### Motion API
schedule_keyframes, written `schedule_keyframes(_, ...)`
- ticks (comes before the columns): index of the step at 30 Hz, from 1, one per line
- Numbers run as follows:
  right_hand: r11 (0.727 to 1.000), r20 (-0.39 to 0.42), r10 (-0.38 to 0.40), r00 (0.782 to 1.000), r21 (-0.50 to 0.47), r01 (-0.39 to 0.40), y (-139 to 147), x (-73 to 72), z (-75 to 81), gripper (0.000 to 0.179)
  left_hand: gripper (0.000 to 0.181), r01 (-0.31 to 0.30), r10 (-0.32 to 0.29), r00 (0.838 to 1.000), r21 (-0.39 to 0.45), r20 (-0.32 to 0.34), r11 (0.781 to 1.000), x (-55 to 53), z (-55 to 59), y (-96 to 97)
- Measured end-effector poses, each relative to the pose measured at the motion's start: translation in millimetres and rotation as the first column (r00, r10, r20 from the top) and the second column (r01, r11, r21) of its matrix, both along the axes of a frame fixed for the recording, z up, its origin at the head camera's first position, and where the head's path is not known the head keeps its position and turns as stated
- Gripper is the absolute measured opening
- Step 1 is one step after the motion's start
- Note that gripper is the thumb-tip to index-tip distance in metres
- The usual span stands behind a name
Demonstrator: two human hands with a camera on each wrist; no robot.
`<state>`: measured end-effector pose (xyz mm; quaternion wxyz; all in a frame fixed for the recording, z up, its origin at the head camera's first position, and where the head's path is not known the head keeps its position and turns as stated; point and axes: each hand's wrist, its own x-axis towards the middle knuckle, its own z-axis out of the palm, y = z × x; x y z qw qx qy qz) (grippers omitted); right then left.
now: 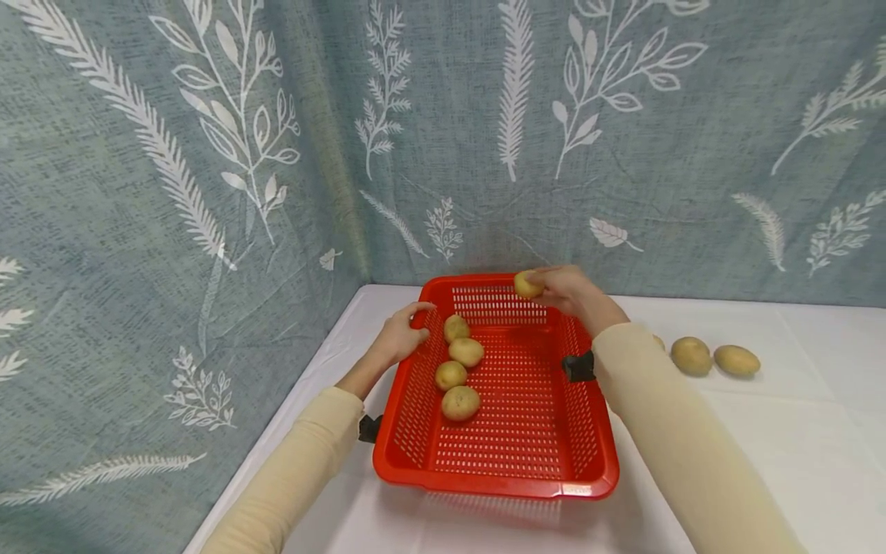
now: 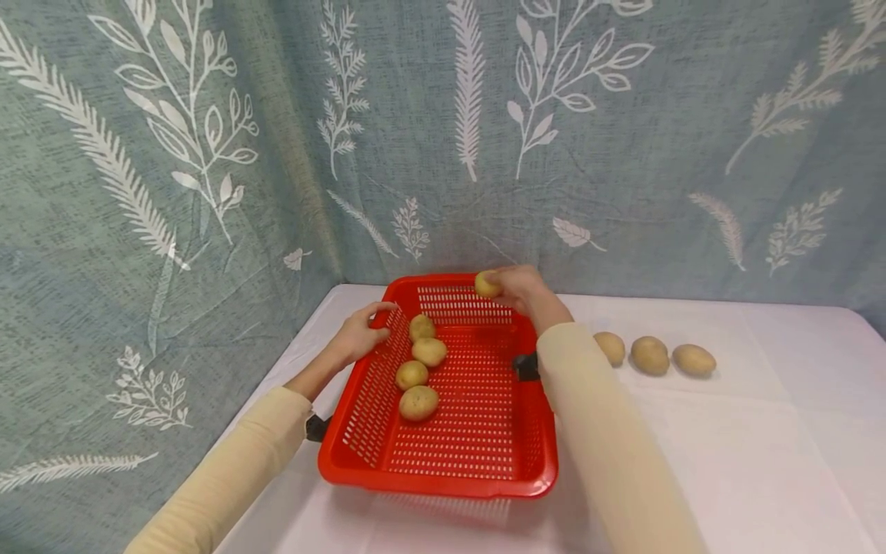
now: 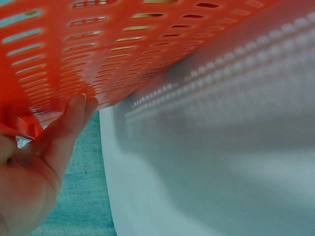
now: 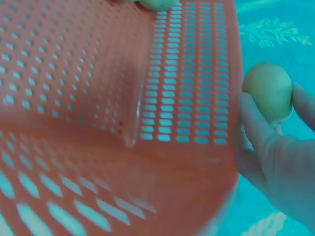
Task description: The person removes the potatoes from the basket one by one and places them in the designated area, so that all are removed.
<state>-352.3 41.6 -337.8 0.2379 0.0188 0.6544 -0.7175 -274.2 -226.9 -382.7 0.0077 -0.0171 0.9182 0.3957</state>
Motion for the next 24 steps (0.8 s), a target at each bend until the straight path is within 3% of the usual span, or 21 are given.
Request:
schedule_keyframes(6,0.999,-0.017,0.025,1.0,-0.027,-0.026,19.6,-0.6,11.3,0.05,0.049,0.002,-0.002,1.0,0.0,-0.008,1.0,1.4,-0.3,-0.9)
schedule_keyframes(13,0.997,-0.088,0.071,0.994,0.019,-0.07,52.9,-3.1,23.6,0.053,0.05,0.002,-0.002,1.0,-0.002,-0.003,1.0,1.0,0.6,0.6)
schedule_keyframes(24,0.999,-0.066,0.012,0.998,0.047,-0.009,95.1,-2.3,30.1,0.061,0.049,-0.002,0.002,1.0,0.0,0.001,1.0,0.5,-1.0,-1.0)
